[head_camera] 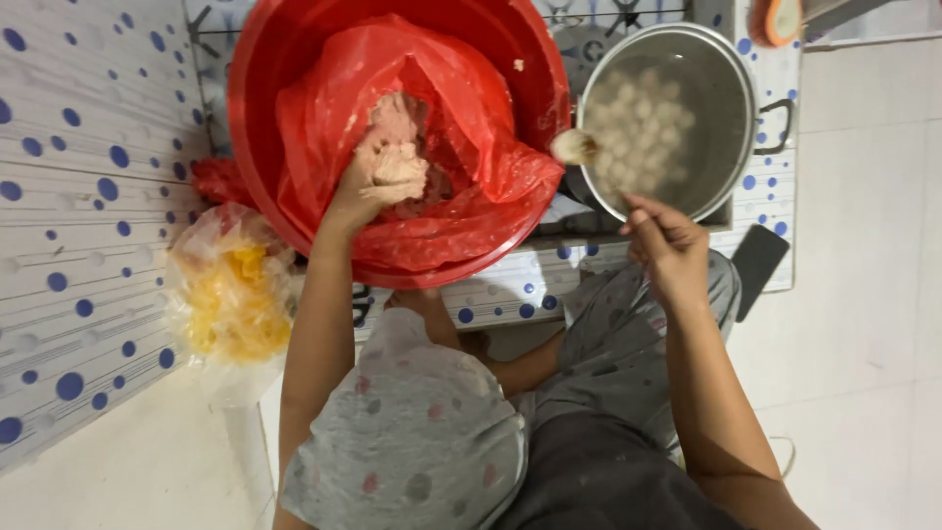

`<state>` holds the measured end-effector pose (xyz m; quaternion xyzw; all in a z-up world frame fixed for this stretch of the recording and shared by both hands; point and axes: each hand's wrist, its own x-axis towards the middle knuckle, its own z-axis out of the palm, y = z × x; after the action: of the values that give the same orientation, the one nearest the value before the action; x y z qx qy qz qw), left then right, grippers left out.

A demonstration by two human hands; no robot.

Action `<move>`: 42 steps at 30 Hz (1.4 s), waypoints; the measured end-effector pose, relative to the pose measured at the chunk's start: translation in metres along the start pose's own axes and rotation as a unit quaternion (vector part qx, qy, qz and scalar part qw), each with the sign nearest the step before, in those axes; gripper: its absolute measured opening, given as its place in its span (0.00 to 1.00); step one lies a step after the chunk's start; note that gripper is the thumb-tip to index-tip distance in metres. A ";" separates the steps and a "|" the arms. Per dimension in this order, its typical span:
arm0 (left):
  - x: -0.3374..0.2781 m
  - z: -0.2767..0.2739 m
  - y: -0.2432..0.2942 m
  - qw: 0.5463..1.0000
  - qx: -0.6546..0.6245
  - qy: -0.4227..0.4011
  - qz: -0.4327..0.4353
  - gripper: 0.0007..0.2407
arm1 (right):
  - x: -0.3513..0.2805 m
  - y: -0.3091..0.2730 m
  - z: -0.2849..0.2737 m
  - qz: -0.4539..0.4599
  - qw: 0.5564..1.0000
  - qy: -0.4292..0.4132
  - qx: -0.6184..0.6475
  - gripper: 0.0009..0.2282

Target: A person forms meatballs by squeezing meat dough through their hand and using a spoon to drop them into a pot of water.

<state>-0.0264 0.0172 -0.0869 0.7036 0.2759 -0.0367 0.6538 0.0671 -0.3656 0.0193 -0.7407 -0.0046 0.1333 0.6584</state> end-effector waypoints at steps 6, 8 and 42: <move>0.007 -0.007 -0.034 0.891 -0.446 0.070 0.042 0.22 | -0.011 -0.028 0.065 -0.028 0.992 -0.125 -0.012 0.10; 0.051 -0.021 -0.107 0.891 -0.427 0.050 0.149 0.10 | -0.008 -0.025 0.077 -0.037 0.987 -0.156 0.001 0.10; 0.019 0.008 0.046 0.944 -0.142 0.081 0.286 0.16 | -0.001 -0.022 0.087 -0.004 0.988 -0.152 0.004 0.11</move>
<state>0.0123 0.0167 -0.0545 0.6533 0.1173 0.2488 0.7053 0.0516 -0.2779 0.0322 -0.7092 -0.1067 0.2416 0.6536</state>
